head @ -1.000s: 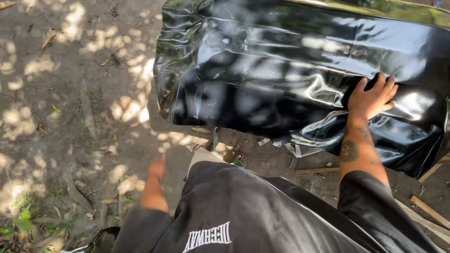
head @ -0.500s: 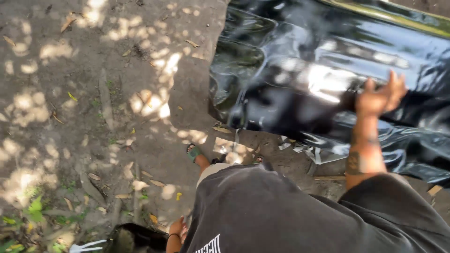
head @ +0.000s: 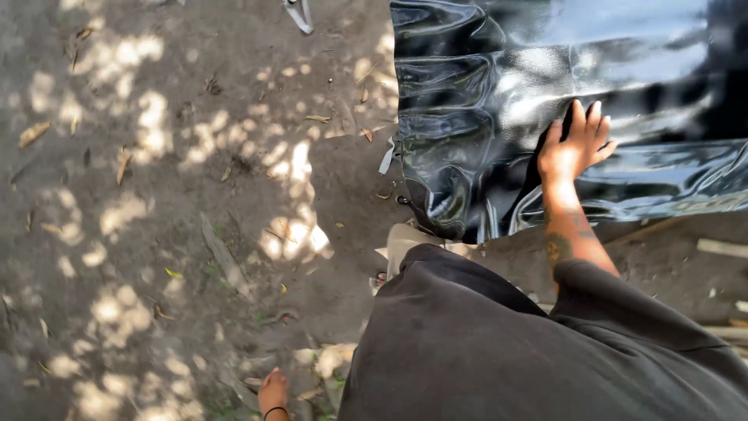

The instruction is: Spreading and aligning a large black vinyl upholstery sheet over a metal furniture frame.

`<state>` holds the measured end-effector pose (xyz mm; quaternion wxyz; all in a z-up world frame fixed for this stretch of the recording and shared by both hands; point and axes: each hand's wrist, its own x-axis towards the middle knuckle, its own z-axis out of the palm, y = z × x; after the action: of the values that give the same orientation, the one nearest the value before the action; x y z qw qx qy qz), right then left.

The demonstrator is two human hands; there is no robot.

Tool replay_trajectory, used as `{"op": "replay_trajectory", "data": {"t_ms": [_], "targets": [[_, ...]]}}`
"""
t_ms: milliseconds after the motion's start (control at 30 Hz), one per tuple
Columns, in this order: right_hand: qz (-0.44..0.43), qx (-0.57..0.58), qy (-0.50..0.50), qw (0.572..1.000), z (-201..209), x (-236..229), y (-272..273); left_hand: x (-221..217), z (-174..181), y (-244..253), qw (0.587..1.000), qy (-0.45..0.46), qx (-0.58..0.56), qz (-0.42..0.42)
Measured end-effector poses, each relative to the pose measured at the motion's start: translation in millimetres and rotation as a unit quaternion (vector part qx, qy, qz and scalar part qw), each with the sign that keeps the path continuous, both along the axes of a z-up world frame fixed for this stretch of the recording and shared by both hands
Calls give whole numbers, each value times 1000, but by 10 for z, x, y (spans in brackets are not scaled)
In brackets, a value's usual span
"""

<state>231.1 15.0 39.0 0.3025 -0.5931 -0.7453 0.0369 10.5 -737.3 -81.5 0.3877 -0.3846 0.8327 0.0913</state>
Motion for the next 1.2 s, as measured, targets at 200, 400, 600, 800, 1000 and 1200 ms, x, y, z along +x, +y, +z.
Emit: {"op": "replay_trajectory", "data": {"t_ms": [200,400,600,800,1000,1200], "targets": [[17,103,27,994,-234,55,54,-835,-661,784,935,170,300,79],[16,137,30,990,-272,25,-96,-1915,-733,2069,867,-75,335,-362],[-9,32,35,999,-154,-46,-71,-3735,-486,2576,933,-29,227,-279],[-199,-69,89,974,-92,-319,-9,-5214,-148,3423,986,66,84,-126],[-286,69,11,956,27,-1287,332,-6173,-286,4747,937,-64,101,-327],[-256,79,-32,963,227,-3209,845,-7556,-676,6261,829,-117,276,-473]]}}
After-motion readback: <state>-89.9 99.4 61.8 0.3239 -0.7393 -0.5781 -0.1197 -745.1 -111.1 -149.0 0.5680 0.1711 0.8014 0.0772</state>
